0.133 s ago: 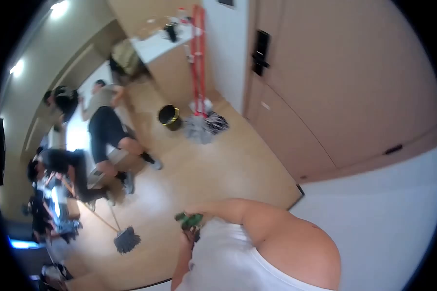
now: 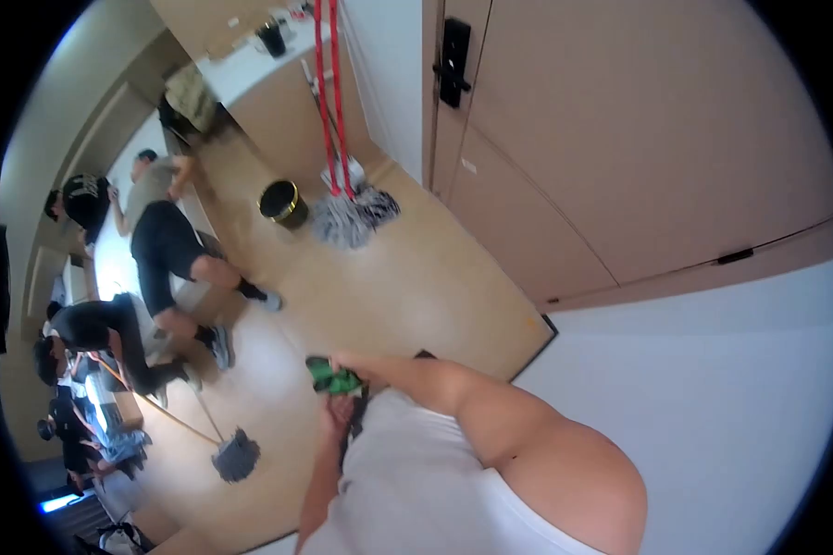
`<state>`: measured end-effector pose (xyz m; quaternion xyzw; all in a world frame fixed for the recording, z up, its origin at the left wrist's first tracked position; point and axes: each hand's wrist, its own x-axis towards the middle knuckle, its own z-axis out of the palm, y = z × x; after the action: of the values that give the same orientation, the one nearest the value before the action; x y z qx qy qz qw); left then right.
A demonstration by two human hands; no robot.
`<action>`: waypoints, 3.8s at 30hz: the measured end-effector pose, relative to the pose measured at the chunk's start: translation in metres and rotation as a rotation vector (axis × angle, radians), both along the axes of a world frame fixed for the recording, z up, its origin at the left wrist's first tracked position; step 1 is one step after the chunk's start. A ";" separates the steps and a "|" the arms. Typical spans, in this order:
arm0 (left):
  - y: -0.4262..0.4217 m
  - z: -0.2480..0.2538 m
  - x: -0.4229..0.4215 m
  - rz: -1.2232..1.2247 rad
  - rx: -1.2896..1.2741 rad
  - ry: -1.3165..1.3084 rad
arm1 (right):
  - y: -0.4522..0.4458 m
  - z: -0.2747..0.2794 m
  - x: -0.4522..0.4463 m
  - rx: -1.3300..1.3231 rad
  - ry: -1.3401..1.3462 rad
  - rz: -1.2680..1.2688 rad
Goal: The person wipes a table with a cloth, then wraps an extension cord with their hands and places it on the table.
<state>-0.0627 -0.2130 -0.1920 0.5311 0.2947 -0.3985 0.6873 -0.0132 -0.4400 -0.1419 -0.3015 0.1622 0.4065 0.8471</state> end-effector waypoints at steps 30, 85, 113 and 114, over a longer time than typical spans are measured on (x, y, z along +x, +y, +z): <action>-0.155 0.645 0.634 -0.006 -0.975 -1.943 | -0.183 -0.035 0.366 -0.843 0.626 -1.009; -0.534 0.145 1.615 -1.881 -0.014 -1.882 | -0.287 0.106 1.248 -2.091 0.627 -0.481; -0.573 0.141 1.553 -1.488 -0.078 -1.967 | -0.272 0.101 1.247 -2.239 0.581 -0.659; -0.591 0.146 1.538 -1.592 -0.085 -1.853 | -0.270 0.100 1.246 -2.236 0.570 -0.669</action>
<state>1.4751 -0.8041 -0.0462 0.6232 -0.7271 -0.1881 0.2180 1.2331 -0.7100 -0.0419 -0.7120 0.6770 -0.1473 0.1141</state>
